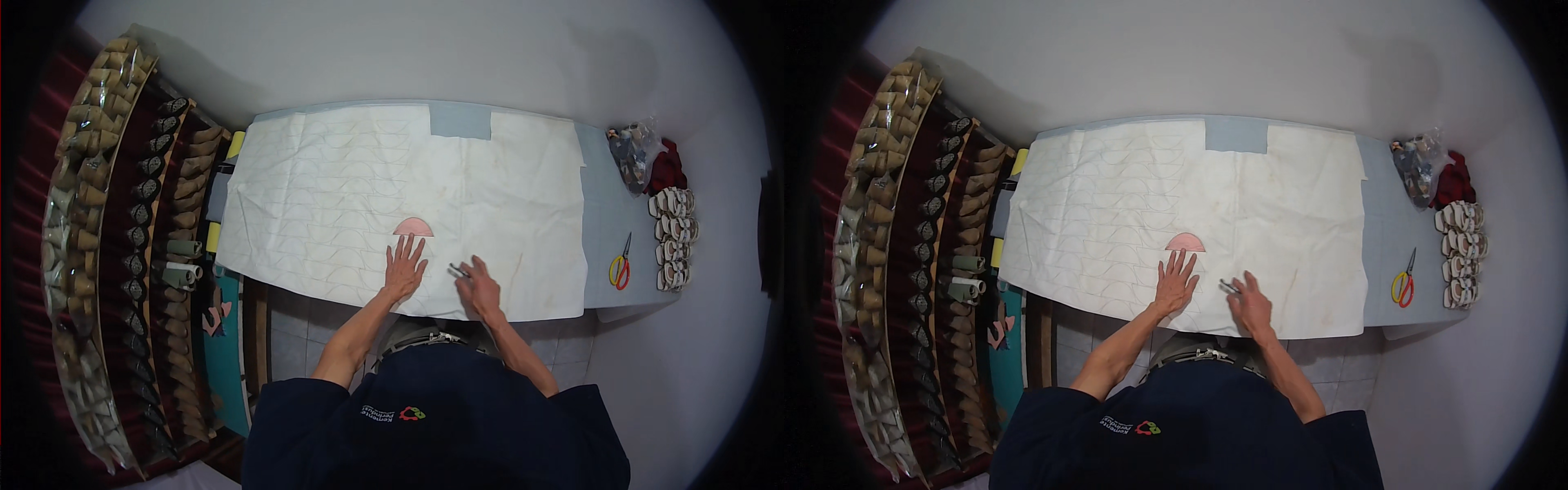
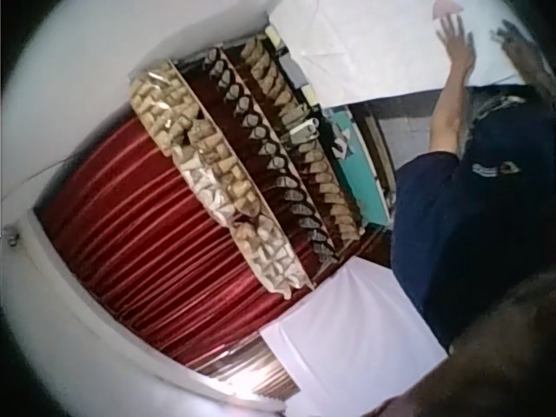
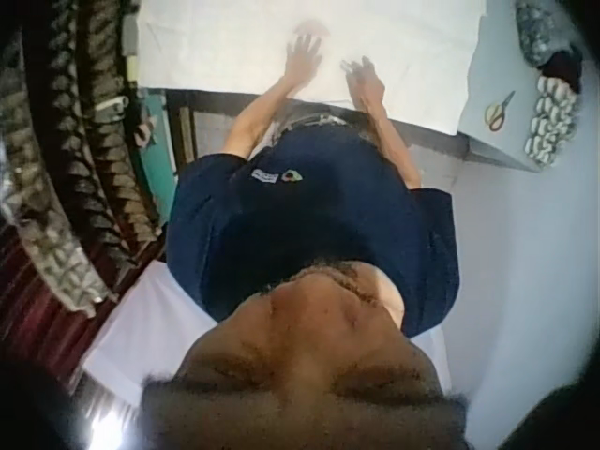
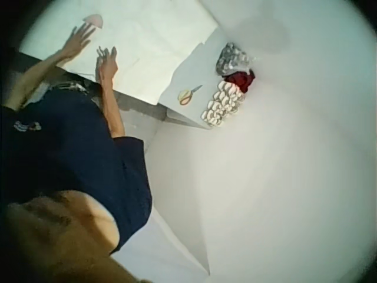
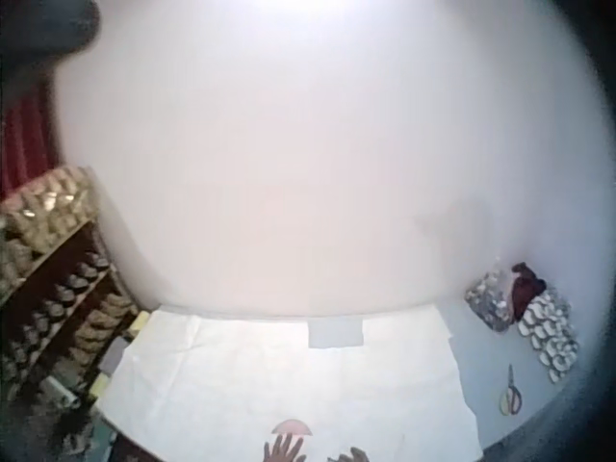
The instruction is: The person uses a pink paper template and a black marker to trace a repeating curved pattern onto a large white fabric sheet. They repeatedly reposition the template and trace its outline to create a series of identical shapes across the material.
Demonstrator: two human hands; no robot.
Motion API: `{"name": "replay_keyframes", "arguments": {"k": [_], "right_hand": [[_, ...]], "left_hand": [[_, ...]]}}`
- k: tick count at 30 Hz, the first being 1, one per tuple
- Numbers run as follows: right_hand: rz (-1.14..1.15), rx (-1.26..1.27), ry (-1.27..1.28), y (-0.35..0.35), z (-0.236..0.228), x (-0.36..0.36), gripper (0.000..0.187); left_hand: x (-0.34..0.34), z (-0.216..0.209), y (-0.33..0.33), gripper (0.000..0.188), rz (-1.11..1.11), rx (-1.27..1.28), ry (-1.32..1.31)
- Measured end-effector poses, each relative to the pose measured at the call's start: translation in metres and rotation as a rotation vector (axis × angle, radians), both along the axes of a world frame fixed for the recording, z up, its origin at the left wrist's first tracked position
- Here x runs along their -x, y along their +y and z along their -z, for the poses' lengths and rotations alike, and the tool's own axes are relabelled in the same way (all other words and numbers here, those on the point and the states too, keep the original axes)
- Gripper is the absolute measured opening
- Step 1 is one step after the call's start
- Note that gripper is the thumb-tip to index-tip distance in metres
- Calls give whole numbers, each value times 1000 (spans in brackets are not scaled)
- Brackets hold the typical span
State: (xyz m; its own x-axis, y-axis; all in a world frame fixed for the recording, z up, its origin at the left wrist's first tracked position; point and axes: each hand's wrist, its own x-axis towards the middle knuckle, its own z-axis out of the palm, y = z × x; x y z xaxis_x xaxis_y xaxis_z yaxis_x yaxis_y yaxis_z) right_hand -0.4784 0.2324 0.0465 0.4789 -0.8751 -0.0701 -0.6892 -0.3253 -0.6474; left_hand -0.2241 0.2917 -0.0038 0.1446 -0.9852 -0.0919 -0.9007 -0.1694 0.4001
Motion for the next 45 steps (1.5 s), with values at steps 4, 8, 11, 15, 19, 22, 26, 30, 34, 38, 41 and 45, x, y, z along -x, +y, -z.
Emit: {"name": "replay_keyframes", "arguments": {"k": [4, 8, 11, 15, 19, 22, 26, 30, 34, 38, 41, 45], "right_hand": [[-41, -90, 86, 11, 6, -35, 54], [5, -93, 78, 13, 6, -39, 54], [34, -69, 66, 11, 8, -40, 51], [146, -46, 23, -1, 10, -58, 44], [214, -41, -21, -37, 6, -90, 40], [180, -68, -12, -66, 2, -116, 44], [126, -121, 16, -88, 8, -140, 50], [98, -152, 58, -93, 25, -144, 53], [82, -177, -23, -94, 33, -134, 57], [94, -164, -45, -92, 33, -134, 60], [99, -208, -36, -97, 32, -133, 62], [90, -249, -51, -100, 26, -134, 61]], "left_hand": [[-10, -1, -19, 72, 14, -20, 4], [-29, -2, -43, 77, 81, -9, -28], [-29, -4, -55, 77, 74, -3, -5], [-30, -6, -68, 77, 35, -21, 33], [-49, 0, -63, 76, -26, 120, 96], [-69, 1, -52, 77, -128, 97, 111], [-88, -9, -48, 74, -77, 104, 105], [-91, -7, -50, 73, -66, 108, 62], [-90, -1, -48, 74, -69, 163, 88], [-93, 3, -45, 75, -67, 158, 71], [-93, 1, -44, 76, -64, 136, 85], [-95, 2, -47, 77, -66, 143, 122]]}}
